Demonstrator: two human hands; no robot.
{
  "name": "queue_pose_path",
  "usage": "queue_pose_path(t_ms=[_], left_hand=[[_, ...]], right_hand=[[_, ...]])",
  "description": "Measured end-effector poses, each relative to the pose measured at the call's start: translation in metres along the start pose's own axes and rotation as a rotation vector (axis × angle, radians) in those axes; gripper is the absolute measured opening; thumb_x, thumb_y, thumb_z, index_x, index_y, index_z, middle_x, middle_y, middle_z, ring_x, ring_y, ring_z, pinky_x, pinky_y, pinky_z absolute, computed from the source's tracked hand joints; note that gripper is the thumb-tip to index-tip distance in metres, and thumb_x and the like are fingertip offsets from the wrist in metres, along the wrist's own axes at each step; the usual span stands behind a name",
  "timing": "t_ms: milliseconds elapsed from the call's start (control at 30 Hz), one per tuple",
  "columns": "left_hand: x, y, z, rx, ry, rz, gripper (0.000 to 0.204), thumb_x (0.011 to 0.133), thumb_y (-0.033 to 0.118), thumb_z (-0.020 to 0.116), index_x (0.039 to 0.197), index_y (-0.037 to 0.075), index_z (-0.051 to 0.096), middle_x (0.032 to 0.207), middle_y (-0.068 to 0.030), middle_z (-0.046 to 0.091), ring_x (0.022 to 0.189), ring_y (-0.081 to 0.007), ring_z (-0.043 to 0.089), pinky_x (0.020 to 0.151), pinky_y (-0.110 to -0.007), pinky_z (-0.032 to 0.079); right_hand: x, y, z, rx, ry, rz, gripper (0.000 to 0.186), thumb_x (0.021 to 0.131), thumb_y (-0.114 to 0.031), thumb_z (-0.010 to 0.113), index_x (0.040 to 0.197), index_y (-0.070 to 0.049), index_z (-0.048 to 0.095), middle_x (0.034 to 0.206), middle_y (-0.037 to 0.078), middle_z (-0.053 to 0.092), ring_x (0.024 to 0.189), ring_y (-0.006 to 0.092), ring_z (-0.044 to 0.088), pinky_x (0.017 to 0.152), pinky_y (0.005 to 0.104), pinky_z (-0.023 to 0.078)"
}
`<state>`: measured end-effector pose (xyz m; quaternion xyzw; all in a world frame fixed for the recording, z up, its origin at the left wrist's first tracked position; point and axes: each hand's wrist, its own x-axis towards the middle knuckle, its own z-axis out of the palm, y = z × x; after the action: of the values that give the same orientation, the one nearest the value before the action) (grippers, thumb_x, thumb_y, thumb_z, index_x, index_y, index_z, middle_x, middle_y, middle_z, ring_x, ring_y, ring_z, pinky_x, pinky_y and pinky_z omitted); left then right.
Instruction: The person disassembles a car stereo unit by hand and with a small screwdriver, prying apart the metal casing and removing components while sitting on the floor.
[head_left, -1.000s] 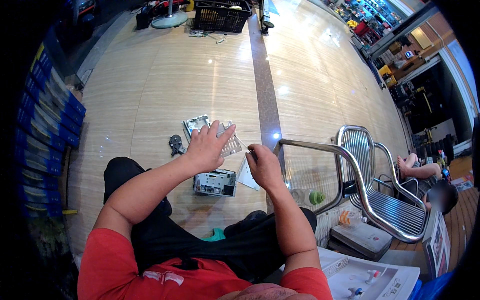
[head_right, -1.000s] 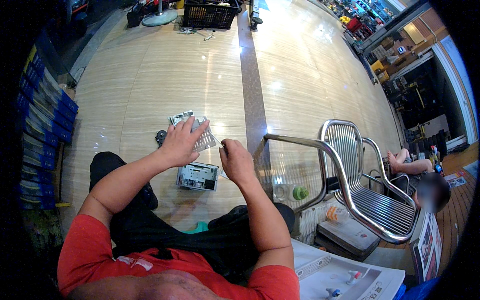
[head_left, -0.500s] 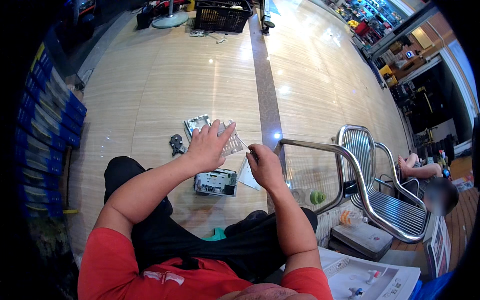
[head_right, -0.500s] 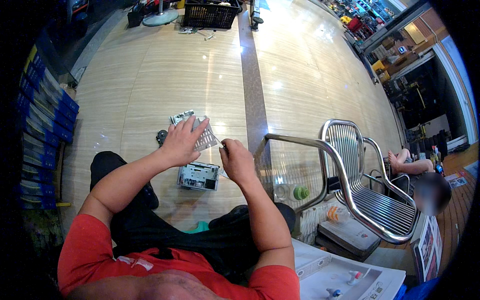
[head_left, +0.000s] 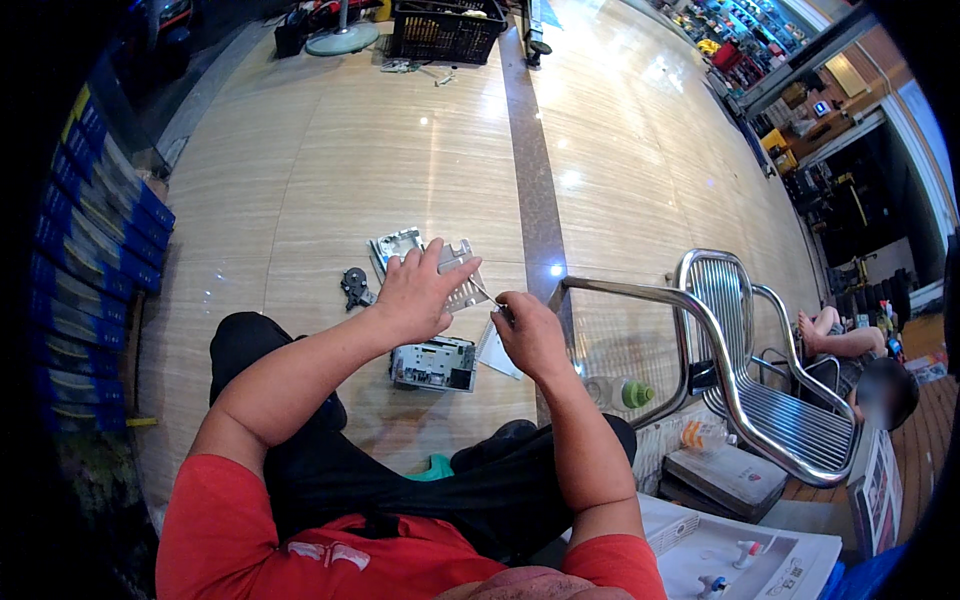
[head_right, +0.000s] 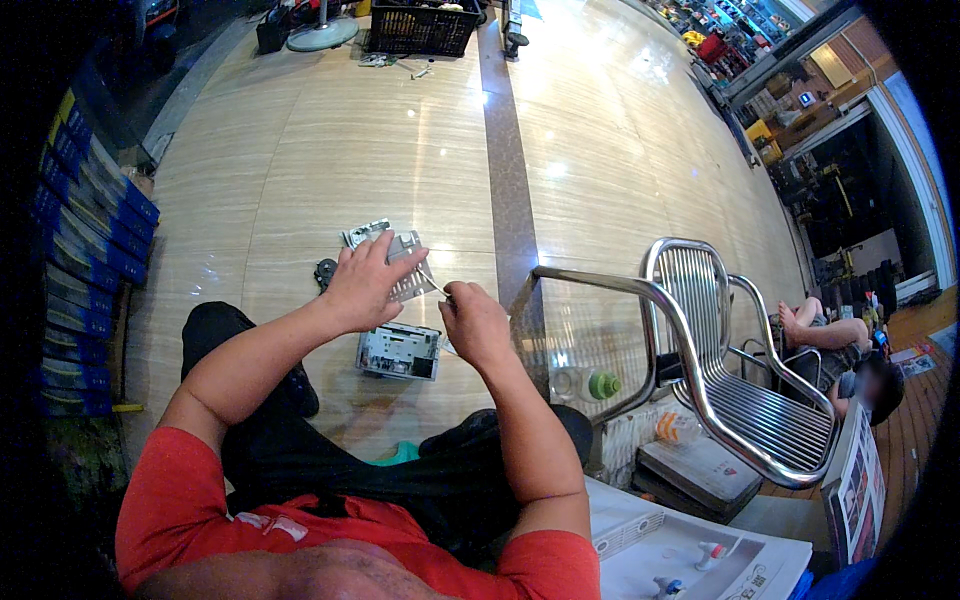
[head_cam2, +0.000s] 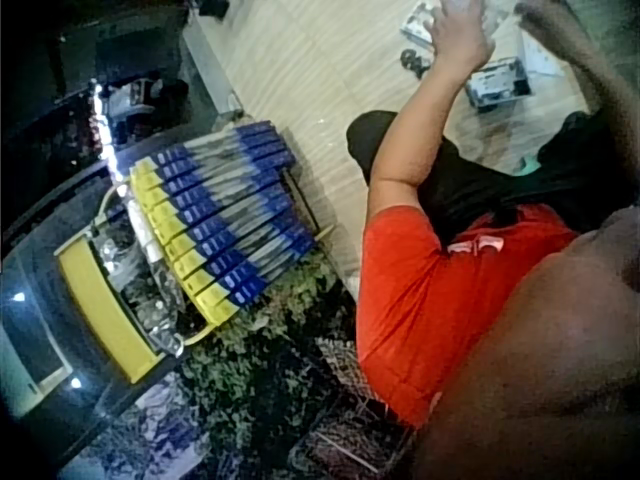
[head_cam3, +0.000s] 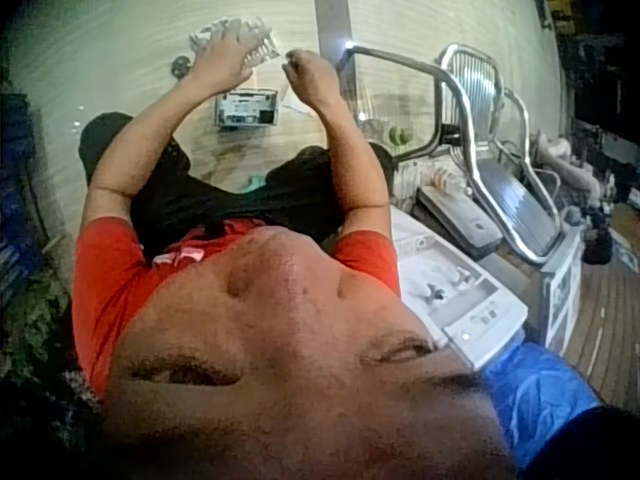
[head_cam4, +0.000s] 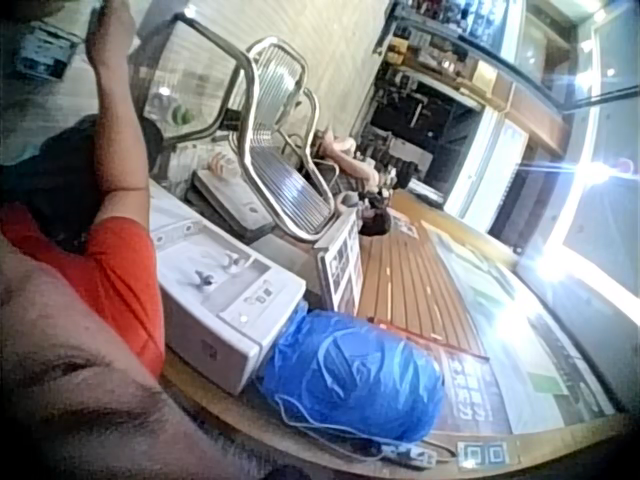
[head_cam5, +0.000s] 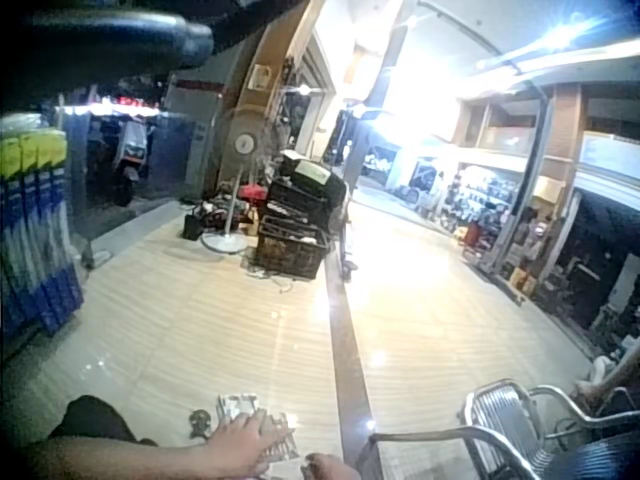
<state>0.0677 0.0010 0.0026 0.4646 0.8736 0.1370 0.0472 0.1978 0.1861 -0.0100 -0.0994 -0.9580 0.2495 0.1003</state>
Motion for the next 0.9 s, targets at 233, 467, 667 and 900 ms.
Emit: queue_pose_path(t_ms=[233, 467, 667, 900], left_hand=[[-0.0001, 0.0002, -0.0007, 0.003, -0.021, -0.006, 0.08, 0.078, 0.027, 0.078, 0.151, 0.032, 0.046, 0.15, -0.0235, 0.037, 0.127, -0.0391, 0.049, 0.103, -0.054, 0.038], [0.0, 0.0005, -0.0008, 0.023, -0.019, -0.003, 0.079, 0.079, 0.028, 0.078, 0.151, 0.032, 0.046, 0.149, -0.0239, 0.037, 0.126, -0.0388, 0.049, 0.102, -0.054, 0.039], [-0.0001, -0.0005, 0.0011, 0.045, -0.041, -0.002, 0.077, 0.081, 0.029, 0.076, 0.152, 0.032, 0.046, 0.153, -0.0267, 0.033, 0.129, -0.0402, 0.048, 0.102, -0.054, 0.039], [0.0017, 0.0024, -0.0025, 0.042, -0.037, -0.019, 0.078, 0.082, 0.03, 0.076, 0.152, 0.037, 0.044, 0.156, -0.0288, 0.032, 0.131, -0.0414, 0.047, 0.103, -0.055, 0.039]], right_hand=[[0.0005, -0.0076, -0.0033, 0.021, 0.047, -0.004, 0.019, 0.092, -0.019, 0.068, 0.107, -0.007, 0.065, 0.096, 0.017, 0.068, 0.087, 0.0383, 0.067, 0.075, 0.0476, 0.054], [-0.0005, -0.0041, -0.0028, -0.005, 0.062, -0.028, 0.019, 0.093, -0.019, 0.068, 0.108, -0.007, 0.065, 0.095, 0.017, 0.067, 0.086, 0.0386, 0.067, 0.074, 0.047, 0.054], [0.0009, -0.0065, -0.0028, 0.075, 0.138, -0.023, 0.019, 0.092, -0.018, 0.069, 0.107, -0.006, 0.065, 0.094, 0.017, 0.068, 0.086, 0.0389, 0.067, 0.074, 0.0474, 0.054], [0.0009, -0.0077, -0.0053, 0.075, 0.175, -0.049, 0.02, 0.093, -0.018, 0.068, 0.108, -0.006, 0.066, 0.097, 0.018, 0.068, 0.088, 0.0391, 0.067, 0.076, 0.0472, 0.054]])
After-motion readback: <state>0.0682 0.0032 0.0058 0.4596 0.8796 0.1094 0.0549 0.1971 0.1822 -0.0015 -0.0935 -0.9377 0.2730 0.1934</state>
